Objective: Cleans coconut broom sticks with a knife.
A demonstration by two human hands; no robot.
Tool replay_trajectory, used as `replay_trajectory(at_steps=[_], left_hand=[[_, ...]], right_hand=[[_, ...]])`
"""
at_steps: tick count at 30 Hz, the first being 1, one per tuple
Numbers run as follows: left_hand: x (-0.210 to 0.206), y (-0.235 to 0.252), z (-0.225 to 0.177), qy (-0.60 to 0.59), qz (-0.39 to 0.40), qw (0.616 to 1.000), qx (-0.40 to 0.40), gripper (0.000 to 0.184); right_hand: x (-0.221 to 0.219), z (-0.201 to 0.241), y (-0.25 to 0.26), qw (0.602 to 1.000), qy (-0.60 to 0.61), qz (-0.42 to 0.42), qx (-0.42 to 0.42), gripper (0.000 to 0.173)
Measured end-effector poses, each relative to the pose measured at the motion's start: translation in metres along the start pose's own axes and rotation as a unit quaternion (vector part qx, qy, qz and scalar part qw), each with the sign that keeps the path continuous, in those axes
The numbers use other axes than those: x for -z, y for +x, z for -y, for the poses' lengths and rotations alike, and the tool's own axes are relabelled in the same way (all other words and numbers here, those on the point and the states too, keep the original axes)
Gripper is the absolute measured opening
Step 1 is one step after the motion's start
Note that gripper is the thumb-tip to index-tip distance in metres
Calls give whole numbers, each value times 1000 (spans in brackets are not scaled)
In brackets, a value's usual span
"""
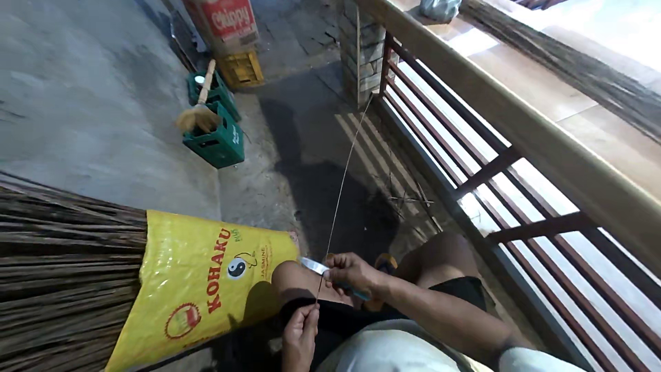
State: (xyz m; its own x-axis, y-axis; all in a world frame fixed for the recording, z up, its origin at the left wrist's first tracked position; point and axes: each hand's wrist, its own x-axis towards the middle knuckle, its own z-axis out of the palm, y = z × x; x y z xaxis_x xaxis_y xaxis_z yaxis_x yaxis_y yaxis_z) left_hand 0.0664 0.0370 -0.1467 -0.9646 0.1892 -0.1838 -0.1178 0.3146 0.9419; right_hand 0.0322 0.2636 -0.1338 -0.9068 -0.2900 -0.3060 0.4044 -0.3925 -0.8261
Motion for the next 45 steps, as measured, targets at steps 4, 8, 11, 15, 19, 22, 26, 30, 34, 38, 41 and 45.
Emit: replay_trajectory(at_steps=[4, 8, 11, 15, 19, 22, 26, 30, 34, 38, 41, 45], left_hand=[[14, -10, 4, -30, 25, 998, 43, 14], [14, -9, 11, -3, 5, 1000, 26, 13], [8, -6, 10, 8, -18, 1000, -2, 12], [8, -8, 8, 13, -22, 1000, -13, 12], [13, -10, 10, 8, -16, 1000, -6, 12], [12, -8, 12, -16, -11, 1000, 8, 14], [11, -7, 6, -56, 25, 996, 59, 17], [17, -9, 4, -105, 54, 989, 89, 18], [23, -12, 12, -94, 48, 992, 70, 16], [17, -9, 7, -40, 53, 996, 62, 18], [6, -2, -2, -36, 44, 997, 45, 23], [-9, 12, -15, -47, 15, 999, 9, 17]], right_hand=[[25, 30, -2, 997, 34, -66, 27, 16], [17, 22, -7, 998, 30, -53, 10, 23], [-1, -4, -9, 999, 33, -16, -12, 27], [0, 5, -10, 997, 56, -50, -18, 21], [21, 32, -5, 982, 112, -153, 16, 22], [16, 23, -7, 990, 85, -114, 18, 30], [-6, -3, -13, 1000, 9, 5, 3, 36], [4, 8, -8, 998, 38, -35, 23, 33], [25, 37, -5, 988, 75, -124, 50, 32], [10, 27, -12, 993, 42, -89, 57, 31], [-1, 15, -11, 996, 40, -65, 43, 29], [-11, 0, -12, 999, 27, -21, 34, 30]])
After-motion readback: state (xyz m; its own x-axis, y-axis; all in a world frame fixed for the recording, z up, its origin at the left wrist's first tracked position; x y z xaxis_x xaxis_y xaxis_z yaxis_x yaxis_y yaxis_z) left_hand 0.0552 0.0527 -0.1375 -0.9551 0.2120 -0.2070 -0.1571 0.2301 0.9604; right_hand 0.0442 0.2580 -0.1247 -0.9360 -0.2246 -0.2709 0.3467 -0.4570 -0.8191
